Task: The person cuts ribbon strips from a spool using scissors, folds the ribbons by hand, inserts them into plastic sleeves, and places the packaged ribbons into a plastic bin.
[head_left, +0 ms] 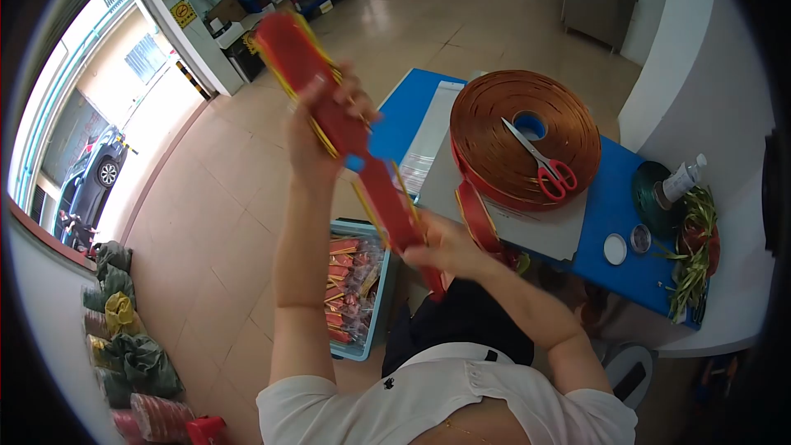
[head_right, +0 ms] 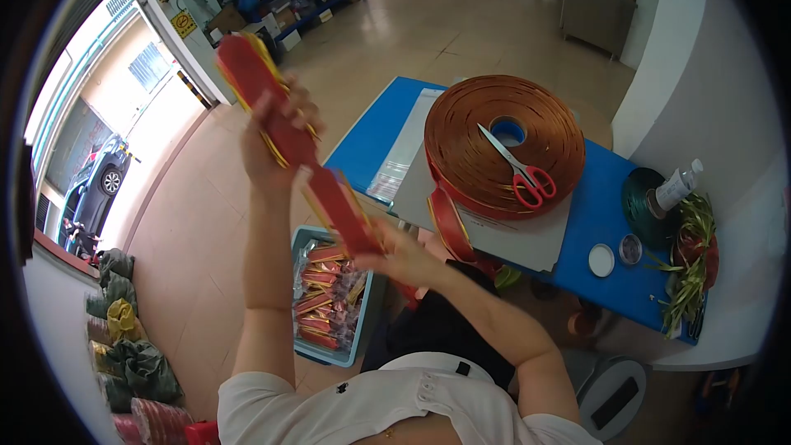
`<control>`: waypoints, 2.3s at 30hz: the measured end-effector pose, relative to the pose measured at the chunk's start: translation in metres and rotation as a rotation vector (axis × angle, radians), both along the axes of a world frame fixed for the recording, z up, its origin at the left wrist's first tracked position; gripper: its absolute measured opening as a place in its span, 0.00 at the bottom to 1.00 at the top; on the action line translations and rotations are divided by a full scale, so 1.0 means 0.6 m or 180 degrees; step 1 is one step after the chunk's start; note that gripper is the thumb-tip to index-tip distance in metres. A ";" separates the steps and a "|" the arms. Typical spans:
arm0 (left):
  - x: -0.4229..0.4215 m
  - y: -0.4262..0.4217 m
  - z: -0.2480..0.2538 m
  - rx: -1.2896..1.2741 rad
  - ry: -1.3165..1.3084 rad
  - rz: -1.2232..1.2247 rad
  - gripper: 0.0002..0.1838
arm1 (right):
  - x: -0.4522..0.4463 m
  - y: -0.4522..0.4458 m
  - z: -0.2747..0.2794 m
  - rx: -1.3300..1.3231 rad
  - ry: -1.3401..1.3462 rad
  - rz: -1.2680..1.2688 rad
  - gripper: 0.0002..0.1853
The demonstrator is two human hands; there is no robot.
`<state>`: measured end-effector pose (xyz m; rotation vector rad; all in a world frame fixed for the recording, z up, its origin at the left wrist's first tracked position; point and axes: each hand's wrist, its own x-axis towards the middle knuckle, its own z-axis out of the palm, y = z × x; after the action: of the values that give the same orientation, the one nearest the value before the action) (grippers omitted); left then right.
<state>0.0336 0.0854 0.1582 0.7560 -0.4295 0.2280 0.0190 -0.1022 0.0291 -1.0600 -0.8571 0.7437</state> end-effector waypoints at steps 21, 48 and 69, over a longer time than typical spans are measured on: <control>-0.039 -0.121 -0.218 0.0554 0.0506 -0.0974 0.36 | 0.096 -0.009 0.192 0.0242 -0.1340 -0.2255 0.07; -0.103 -0.189 -0.176 0.0792 0.1765 0.0588 0.12 | 0.080 -0.026 0.071 0.2301 0.1732 0.0090 0.32; -0.012 -0.205 -0.224 0.2558 -0.0097 0.3053 0.15 | 0.016 -0.080 -0.050 -0.0430 -0.0374 -0.2665 0.10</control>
<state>0.0263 -0.0379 0.0236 1.7270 -0.1392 1.0000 0.0288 -0.1505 -0.0008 -1.4479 -0.3881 0.0303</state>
